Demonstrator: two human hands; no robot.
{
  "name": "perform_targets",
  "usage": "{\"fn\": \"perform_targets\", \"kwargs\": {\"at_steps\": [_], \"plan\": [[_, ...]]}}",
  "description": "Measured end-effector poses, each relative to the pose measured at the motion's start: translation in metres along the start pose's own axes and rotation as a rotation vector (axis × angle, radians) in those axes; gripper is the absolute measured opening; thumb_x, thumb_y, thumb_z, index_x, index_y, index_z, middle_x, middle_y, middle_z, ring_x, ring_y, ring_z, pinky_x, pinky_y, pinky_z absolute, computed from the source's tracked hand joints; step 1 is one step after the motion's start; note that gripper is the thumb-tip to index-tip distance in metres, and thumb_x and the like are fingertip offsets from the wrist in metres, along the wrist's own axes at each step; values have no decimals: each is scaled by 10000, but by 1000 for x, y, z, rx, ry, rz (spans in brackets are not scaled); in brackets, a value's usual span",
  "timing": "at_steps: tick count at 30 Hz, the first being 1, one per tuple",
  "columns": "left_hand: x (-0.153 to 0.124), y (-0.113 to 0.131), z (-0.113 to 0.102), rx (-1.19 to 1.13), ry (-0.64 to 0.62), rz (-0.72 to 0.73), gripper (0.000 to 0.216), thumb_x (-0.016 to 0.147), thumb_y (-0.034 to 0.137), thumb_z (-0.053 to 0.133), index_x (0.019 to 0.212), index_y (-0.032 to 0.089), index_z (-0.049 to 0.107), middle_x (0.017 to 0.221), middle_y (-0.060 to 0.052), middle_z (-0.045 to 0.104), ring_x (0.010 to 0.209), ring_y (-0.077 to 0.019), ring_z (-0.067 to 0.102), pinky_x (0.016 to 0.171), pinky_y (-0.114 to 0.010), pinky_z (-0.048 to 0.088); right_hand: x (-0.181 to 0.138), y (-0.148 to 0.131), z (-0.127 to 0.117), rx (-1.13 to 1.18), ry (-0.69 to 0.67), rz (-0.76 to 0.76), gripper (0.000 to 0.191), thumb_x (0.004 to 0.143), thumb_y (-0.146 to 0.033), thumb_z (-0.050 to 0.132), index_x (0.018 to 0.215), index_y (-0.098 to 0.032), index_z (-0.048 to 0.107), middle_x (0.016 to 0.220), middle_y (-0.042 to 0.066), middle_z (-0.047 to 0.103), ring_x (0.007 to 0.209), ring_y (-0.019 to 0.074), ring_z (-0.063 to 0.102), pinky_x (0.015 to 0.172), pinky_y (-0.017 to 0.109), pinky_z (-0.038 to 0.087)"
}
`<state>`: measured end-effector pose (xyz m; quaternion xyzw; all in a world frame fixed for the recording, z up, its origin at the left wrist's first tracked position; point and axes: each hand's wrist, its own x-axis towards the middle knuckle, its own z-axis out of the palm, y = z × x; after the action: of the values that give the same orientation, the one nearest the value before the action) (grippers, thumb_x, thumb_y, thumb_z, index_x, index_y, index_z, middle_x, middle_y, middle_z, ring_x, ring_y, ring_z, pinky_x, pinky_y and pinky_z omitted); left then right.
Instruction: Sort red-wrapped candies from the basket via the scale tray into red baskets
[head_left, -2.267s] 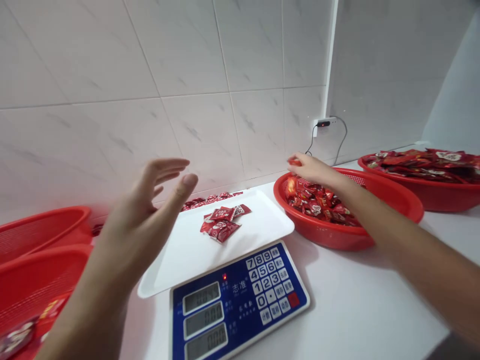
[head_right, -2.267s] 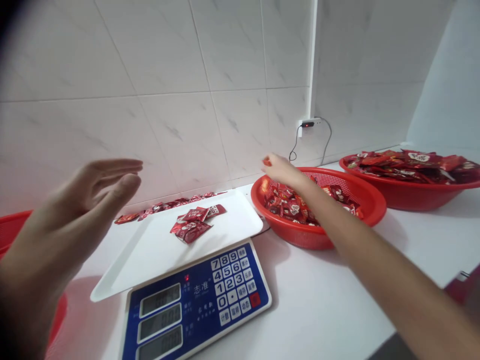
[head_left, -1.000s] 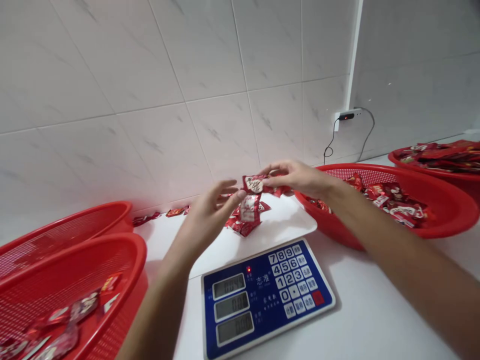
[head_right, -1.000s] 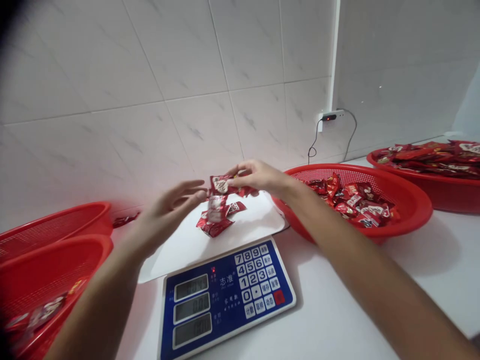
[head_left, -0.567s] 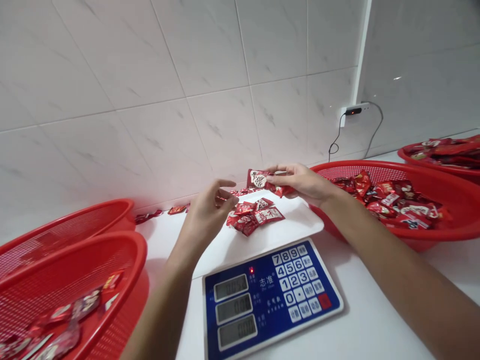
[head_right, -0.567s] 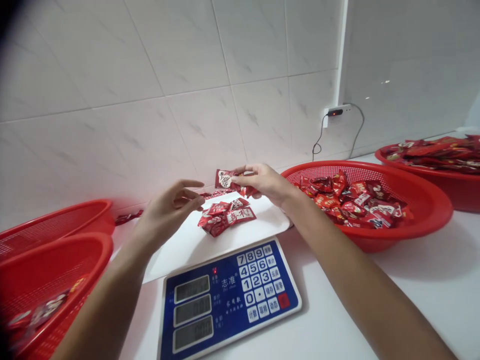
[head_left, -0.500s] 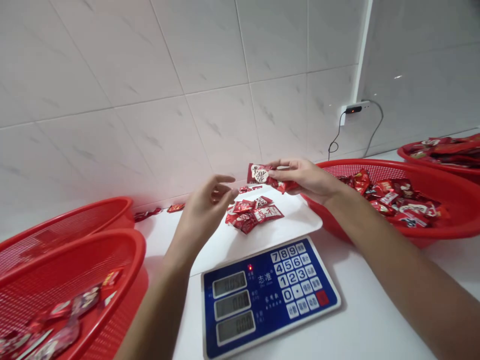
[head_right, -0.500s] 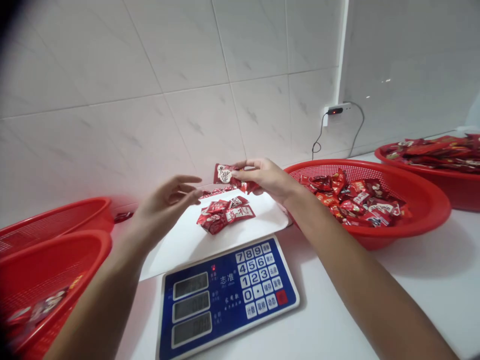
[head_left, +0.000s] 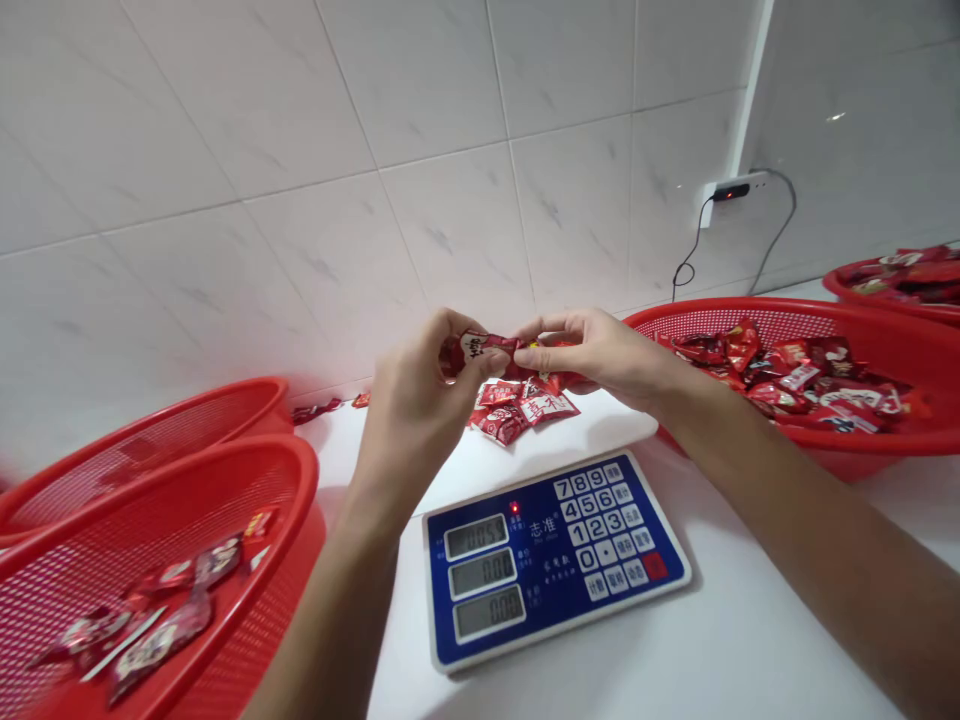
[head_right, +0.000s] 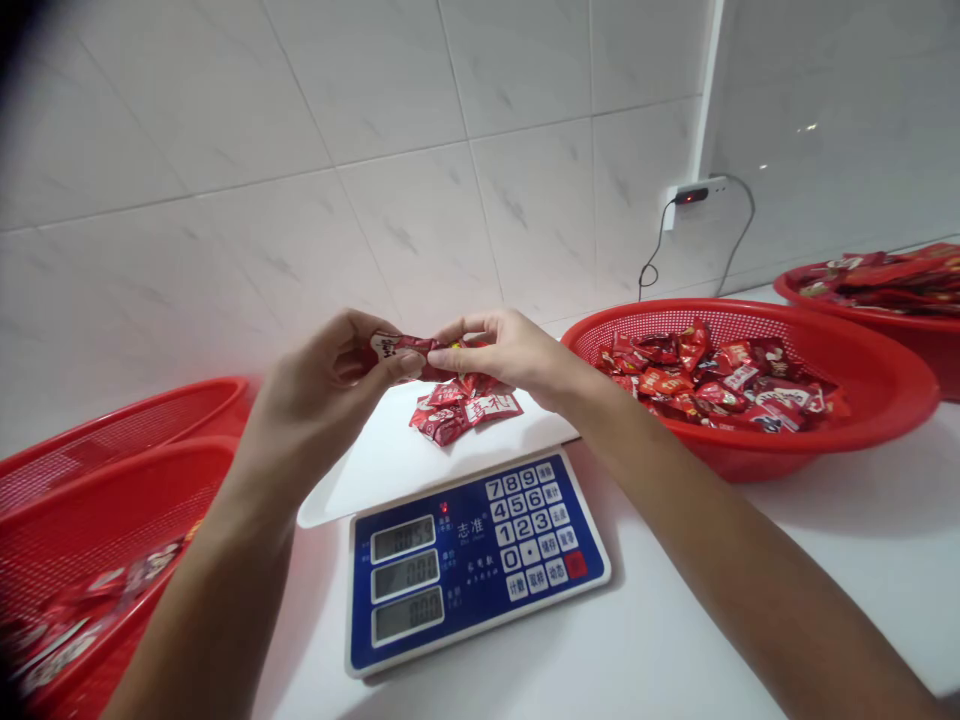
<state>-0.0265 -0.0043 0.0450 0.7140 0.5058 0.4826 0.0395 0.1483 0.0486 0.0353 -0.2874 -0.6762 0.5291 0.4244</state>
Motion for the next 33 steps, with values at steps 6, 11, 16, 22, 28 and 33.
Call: {"fn": "perform_targets", "kwargs": {"at_steps": [6, 11, 16, 22, 28, 33], "plan": [[6, -17, -4, 208, 47, -48, 64, 815, 242, 647, 858, 214, 610, 790, -16, 707, 746, -187, 660, 636, -291, 480, 3, 1, -10, -126, 113, 9, 158, 819, -227, 703, 958, -161, 741, 785, 47, 680, 529, 64, 484, 411, 195, 281], [7, -25, -4, 264, -5, -33, 128, 813, 316, 678, 789, 216, 601, 808, -31, 714, 710, -194, 661, 605, -295, 467, 3, -1, -12, -86, 103, -8, 125, 849, -198, 656, 935, -167, 742, 858, 60, 713, 506, 51, 467, 400, 188, 274], [6, -28, -1, 284, -228, 16, 132, 805, 323, 692, 886, 229, 647, 963, -57, 726, 891, -240, 669, 764, -365, 505, 2, -3, -10, -96, 108, 31, 114, 854, -181, 641, 919, -171, 733, 838, 55, 712, 474, 51, 460, 389, 196, 275], [2, -6, -9, 154, -151, 19, 90, 847, 314, 662, 838, 225, 674, 900, -17, 731, 865, -187, 674, 747, -296, 507, 2, 0, -13, -98, 79, -42, 132, 869, -214, 635, 957, -178, 727, 889, 62, 718, 546, 60, 511, 412, 175, 302], [0, 4, -12, 166, -110, 18, 70, 837, 287, 682, 814, 221, 678, 849, 11, 731, 836, -157, 676, 710, -244, 500, 1, -2, -11, -108, 82, -15, 134, 891, -182, 603, 968, -165, 711, 889, 61, 720, 545, 48, 508, 411, 154, 293], [-1, 4, -11, 171, -105, 15, 62, 839, 280, 682, 811, 224, 685, 847, 17, 735, 826, -151, 675, 709, -241, 499, 1, -4, -10, -111, 81, 4, 136, 898, -170, 593, 968, -163, 709, 885, 61, 718, 534, 47, 503, 402, 157, 288]]}}
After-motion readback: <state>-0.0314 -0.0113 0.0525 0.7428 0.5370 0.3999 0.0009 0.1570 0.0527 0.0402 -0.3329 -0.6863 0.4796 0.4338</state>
